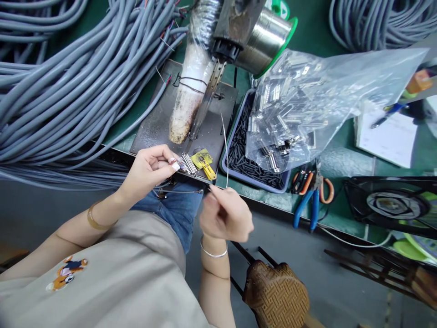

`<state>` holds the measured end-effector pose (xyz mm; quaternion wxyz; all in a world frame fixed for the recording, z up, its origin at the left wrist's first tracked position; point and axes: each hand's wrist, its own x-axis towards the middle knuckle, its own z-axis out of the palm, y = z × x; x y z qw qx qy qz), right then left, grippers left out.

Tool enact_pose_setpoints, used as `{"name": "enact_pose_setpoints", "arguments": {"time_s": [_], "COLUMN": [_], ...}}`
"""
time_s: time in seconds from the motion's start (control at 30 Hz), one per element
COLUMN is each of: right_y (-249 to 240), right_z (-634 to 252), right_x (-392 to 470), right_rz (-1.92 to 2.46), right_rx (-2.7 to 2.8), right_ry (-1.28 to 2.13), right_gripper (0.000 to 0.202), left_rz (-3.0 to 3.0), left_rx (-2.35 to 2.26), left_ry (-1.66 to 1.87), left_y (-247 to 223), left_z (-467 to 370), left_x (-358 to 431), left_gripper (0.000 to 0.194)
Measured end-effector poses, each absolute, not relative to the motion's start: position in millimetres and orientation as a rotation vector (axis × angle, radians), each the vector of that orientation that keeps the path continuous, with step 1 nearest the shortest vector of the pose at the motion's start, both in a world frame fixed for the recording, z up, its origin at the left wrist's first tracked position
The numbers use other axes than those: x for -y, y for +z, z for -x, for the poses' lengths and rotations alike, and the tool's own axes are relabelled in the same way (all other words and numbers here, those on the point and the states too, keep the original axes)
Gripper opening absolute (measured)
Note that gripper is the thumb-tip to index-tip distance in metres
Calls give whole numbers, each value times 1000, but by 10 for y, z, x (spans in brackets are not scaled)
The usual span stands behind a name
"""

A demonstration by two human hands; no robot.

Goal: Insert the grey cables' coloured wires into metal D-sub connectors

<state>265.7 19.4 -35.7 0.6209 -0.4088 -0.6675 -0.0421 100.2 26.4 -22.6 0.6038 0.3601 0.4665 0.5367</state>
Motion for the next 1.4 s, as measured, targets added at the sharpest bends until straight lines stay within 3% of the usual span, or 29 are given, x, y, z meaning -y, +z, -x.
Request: {"name": "enact_pose_setpoints", "arguments": {"time_s": [0.13, 0.37, 0.63, 1.4], "right_y": [-337, -380, -434, -402], "right_z": [-2675, -2563, -2533, -2537], "right_x": [-137, -54, -138, -299], "right_rz": [948, 1081, 1130, 990], "right_rx": [1438, 1826, 1653, 1838], "right_ry": [-48, 93, 433, 38], "right_gripper": [34, 18, 9, 15], "left_rz": [-785, -798, -805, -908], "left_rx": [-1062, -1031, -1034, -1104], "left_ry": [1236, 1237, 1280, 1358], "left_y": [-209, -190, -204, -197], "left_z": [-988, -975, -975, -1014], "left_x": [-238, -220, -260, -388], "left_gripper": [18, 20, 24, 16]}}
